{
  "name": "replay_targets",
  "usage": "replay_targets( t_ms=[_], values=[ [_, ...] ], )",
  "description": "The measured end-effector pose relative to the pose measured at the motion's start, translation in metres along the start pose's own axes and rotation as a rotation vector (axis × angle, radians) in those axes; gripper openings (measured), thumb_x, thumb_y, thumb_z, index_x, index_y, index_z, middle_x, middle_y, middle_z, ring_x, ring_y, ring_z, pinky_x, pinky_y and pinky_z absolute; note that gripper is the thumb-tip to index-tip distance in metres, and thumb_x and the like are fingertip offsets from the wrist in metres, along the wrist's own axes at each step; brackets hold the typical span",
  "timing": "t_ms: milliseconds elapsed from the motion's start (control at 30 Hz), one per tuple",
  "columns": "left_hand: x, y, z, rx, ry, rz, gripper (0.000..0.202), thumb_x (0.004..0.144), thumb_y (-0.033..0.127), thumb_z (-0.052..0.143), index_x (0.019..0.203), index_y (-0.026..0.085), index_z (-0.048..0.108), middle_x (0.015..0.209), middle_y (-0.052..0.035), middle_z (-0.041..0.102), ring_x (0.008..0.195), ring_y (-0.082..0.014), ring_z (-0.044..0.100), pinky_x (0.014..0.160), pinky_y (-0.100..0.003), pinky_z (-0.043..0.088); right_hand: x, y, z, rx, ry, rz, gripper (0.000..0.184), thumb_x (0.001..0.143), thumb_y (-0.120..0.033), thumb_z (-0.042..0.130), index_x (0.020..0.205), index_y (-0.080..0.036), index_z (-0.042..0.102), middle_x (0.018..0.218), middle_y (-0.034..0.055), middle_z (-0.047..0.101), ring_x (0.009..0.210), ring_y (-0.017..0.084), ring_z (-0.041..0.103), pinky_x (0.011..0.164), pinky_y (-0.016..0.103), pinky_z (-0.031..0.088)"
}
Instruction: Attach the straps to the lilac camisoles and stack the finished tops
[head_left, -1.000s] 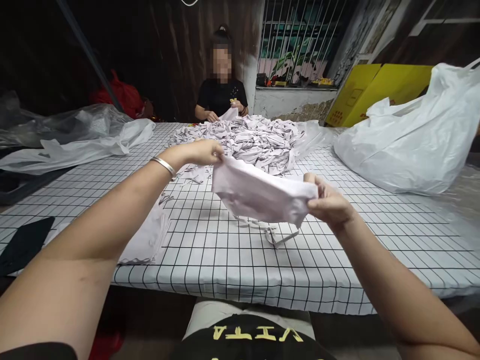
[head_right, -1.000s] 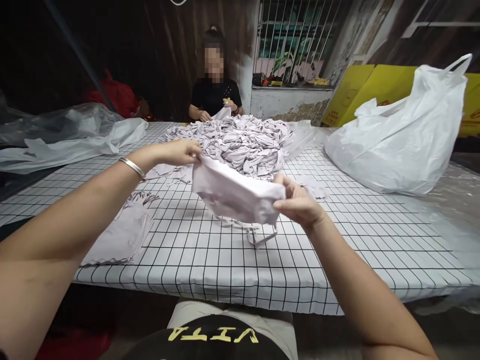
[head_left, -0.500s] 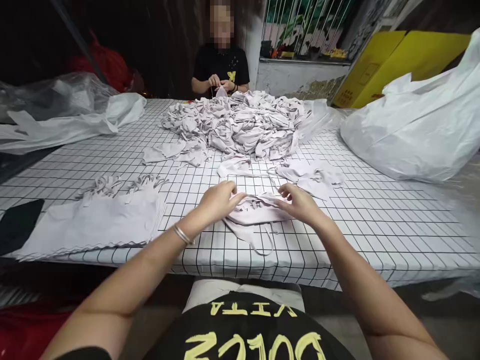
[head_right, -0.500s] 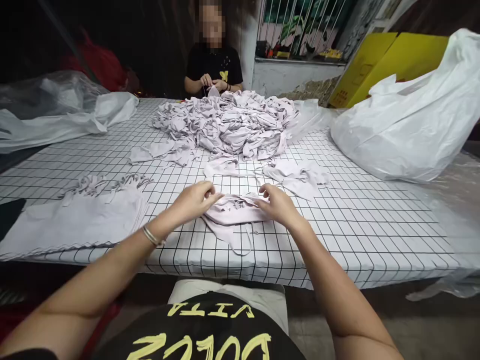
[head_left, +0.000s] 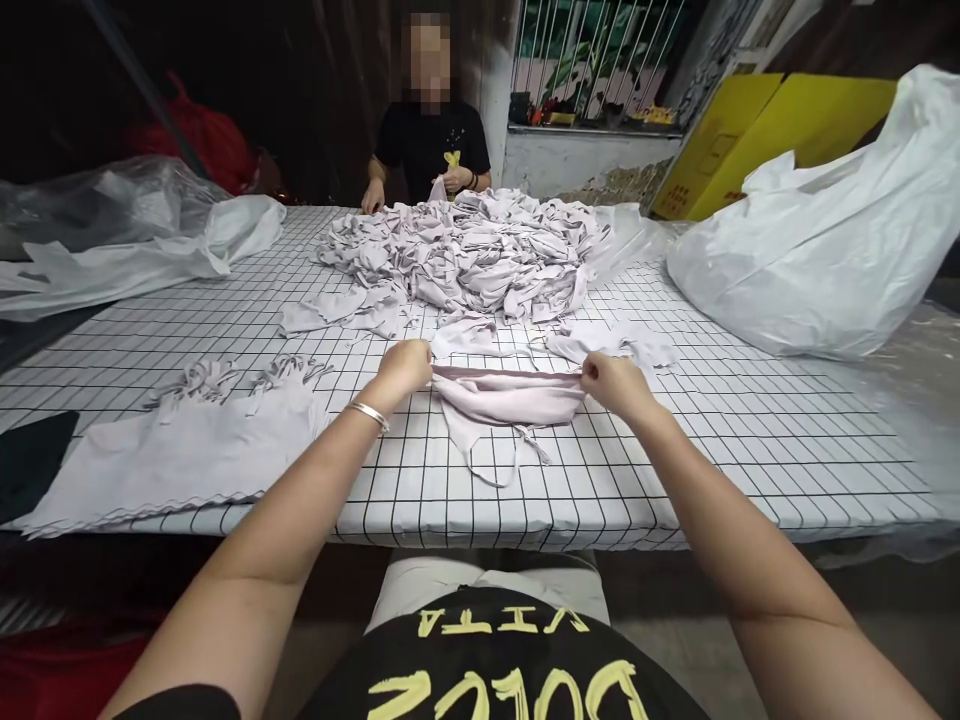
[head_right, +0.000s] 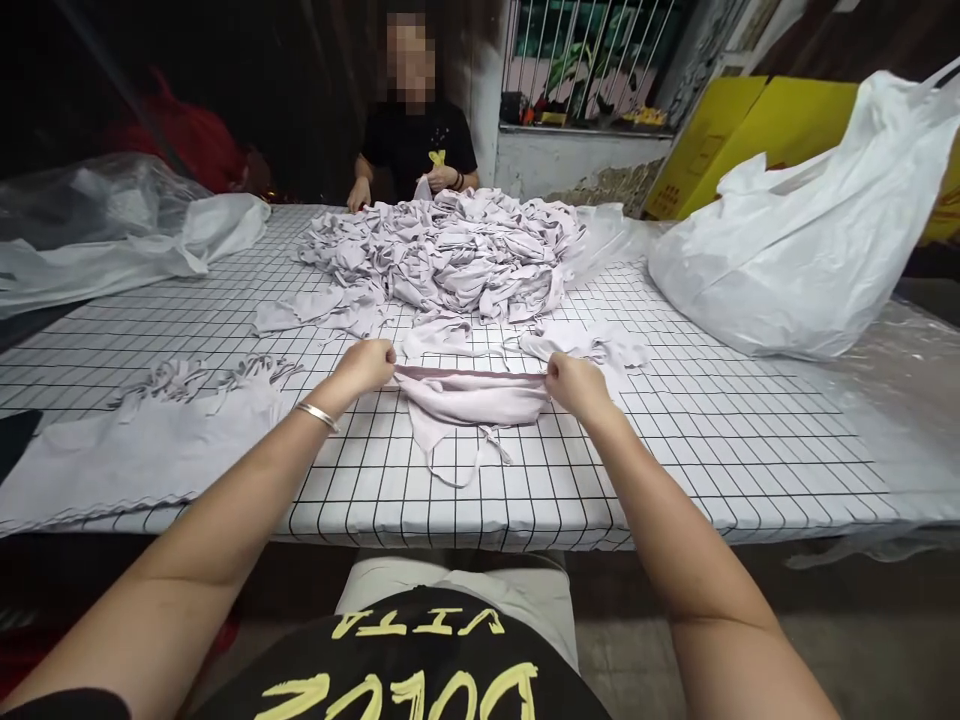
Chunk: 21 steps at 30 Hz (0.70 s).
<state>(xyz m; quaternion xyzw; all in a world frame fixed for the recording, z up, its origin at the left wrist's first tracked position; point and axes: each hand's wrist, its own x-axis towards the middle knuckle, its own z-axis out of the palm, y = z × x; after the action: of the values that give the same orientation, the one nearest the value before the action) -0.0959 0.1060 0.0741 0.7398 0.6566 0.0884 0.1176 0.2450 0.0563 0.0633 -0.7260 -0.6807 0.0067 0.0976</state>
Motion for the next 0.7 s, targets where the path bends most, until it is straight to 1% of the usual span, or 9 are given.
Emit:
replay_targets(
  t_ms=[133,200,267,333,400,500,533,600,700],
  values=[
    [0.034,0.001,-0.058,-0.038,0.064,0.075,0.018,0.063,0.012,0.058,0.076,0.016,0.07,0.083,-0.0088,0.071,0.082,-0.0233,0.063,0.075,-0.03,0.047,0.034,0.002,-0.047,0.08,0.103,-0.01,0.007,0.068,-0.019,0.058,0.074,-0.02,0.061,0.069,0.0023,0.064,0.064,0.017,0.055,0.057,0.027,0.034],
    [0.042,0.015,-0.083,-0.177,0.157,0.166,0.019,0.066,0.014,0.059,0.081,0.015,0.07,0.084,-0.0067,0.07,0.08,-0.0206,0.062,0.073,-0.028,0.047,0.054,-0.007,-0.077,0.126,0.121,-0.027,0.008,0.063,-0.017,0.061,0.071,-0.019,0.061,0.067,0.0012,0.063,0.062,0.016,0.053,0.056,0.027,0.035],
    [0.039,0.042,-0.093,-0.394,0.197,0.339,0.022,0.074,0.02,0.058,0.093,0.015,0.068,0.089,-0.0057,0.068,0.079,-0.0173,0.061,0.071,-0.027,0.047,0.069,-0.021,-0.108,0.162,0.119,-0.082,0.008,0.061,-0.015,0.064,0.068,-0.018,0.061,0.067,0.0007,0.062,0.061,0.014,0.053,0.054,0.026,0.035],
    [0.029,0.079,-0.082,-0.591,0.152,0.534,0.029,0.086,0.028,0.051,0.111,0.017,0.06,0.1,-0.0068,0.066,0.083,-0.0151,0.06,0.071,-0.026,0.047,0.079,-0.039,-0.136,0.175,0.108,-0.153,0.009,0.06,-0.014,0.067,0.067,-0.017,0.062,0.066,0.0006,0.061,0.06,0.014,0.053,0.053,0.026,0.036],
    [0.017,0.116,-0.054,-0.67,0.116,0.619,0.04,0.092,0.037,0.046,0.128,0.019,0.046,0.113,-0.0101,0.061,0.092,-0.016,0.059,0.075,-0.028,0.047,0.083,-0.056,-0.16,0.156,0.111,-0.225,0.01,0.06,-0.014,0.07,0.067,-0.017,0.063,0.065,0.0006,0.06,0.062,0.014,0.053,0.054,0.026,0.037],
    [0.012,0.153,-0.001,-0.558,0.12,0.426,0.055,0.093,0.048,0.046,0.137,0.019,0.031,0.126,-0.0177,0.053,0.107,-0.0223,0.054,0.078,-0.033,0.045,0.081,-0.074,-0.189,0.063,0.159,-0.291,0.013,0.06,-0.016,0.075,0.069,-0.014,0.064,0.069,0.0013,0.059,0.071,0.015,0.056,0.06,0.026,0.041],
    [0.014,0.157,0.014,-0.513,0.116,0.352,0.056,0.092,0.049,0.047,0.135,0.018,0.032,0.128,-0.0203,0.051,0.112,-0.0254,0.051,0.078,-0.035,0.043,0.078,-0.077,-0.197,0.038,0.17,-0.298,0.015,0.062,-0.018,0.076,0.07,-0.013,0.065,0.073,0.0018,0.06,0.076,0.016,0.057,0.063,0.025,0.042],
    [0.025,0.154,0.035,-0.461,0.082,0.267,0.049,0.09,0.049,0.05,0.124,0.016,0.043,0.124,-0.0213,0.053,0.113,-0.0297,0.049,0.076,-0.037,0.042,0.072,-0.078,-0.215,0.007,0.179,-0.297,0.019,0.067,-0.022,0.075,0.075,-0.009,0.064,0.08,0.0038,0.061,0.084,0.016,0.057,0.069,0.025,0.043],
    [0.045,0.13,0.04,-0.442,-0.048,0.278,0.029,0.087,0.044,0.051,0.093,0.016,0.057,0.091,-0.0101,0.064,0.09,-0.0241,0.058,0.068,-0.033,0.041,0.064,-0.068,-0.237,-0.022,0.181,-0.249,0.022,0.072,-0.023,0.072,0.079,-0.004,0.063,0.085,0.0052,0.062,0.085,0.013,0.056,0.07,0.023,0.041]
  ],
)
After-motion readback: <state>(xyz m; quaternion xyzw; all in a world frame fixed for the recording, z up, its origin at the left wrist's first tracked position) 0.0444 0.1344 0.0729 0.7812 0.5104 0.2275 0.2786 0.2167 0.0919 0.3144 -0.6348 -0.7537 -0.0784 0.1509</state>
